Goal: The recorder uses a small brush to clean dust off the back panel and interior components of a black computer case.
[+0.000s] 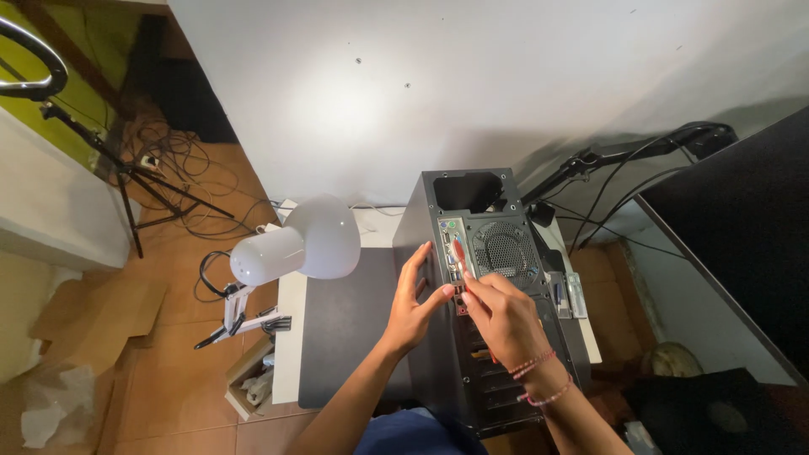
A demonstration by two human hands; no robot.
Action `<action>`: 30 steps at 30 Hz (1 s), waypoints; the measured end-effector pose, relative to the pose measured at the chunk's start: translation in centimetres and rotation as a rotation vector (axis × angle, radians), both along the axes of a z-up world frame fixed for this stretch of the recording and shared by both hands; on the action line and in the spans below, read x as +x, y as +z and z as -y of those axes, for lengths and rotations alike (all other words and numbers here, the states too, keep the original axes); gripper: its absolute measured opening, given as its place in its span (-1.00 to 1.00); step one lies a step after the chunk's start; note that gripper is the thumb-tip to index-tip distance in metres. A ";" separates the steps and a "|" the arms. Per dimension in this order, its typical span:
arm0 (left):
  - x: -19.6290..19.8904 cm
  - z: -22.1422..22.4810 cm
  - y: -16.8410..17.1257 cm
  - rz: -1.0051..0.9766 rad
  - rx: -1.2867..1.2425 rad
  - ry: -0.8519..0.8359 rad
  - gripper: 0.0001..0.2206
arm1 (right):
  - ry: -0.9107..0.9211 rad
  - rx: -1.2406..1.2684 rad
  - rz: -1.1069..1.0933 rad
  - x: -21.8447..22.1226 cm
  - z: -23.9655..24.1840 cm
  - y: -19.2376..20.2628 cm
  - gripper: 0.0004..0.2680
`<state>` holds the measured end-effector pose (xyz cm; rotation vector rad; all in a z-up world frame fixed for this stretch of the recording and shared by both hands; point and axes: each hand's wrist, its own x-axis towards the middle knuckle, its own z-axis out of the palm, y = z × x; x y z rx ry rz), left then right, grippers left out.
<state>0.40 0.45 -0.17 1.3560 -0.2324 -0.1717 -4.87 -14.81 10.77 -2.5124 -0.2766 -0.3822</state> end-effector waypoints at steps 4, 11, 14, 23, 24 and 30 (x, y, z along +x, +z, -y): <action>-0.1 -0.2 0.1 0.010 0.001 -0.021 -0.24 | -0.049 0.030 -0.042 2.5 -0.1 -0.1 -0.80; 0.1 -0.2 0.3 0.009 -0.002 -0.022 -0.22 | -0.045 -0.075 -0.039 2.9 1.3 1.5 -0.81; 0.0 -0.4 0.3 0.001 0.008 -0.022 -0.22 | -0.041 -0.101 0.038 4.0 2.9 1.9 -0.81; 0.0 -0.5 0.9 -0.006 0.023 -0.038 -0.22 | 0.096 -0.233 0.192 9.8 7.2 0.0 -0.81; 0.2 -0.5 0.9 -0.007 0.018 -0.036 -0.22 | 0.142 -0.233 0.205 10.6 7.7 -0.1 -0.79; 0.5 -0.2 -0.2 -0.032 0.029 -0.032 -0.21 | 0.204 -0.224 0.288 11.9 7.2 -1.4 -0.78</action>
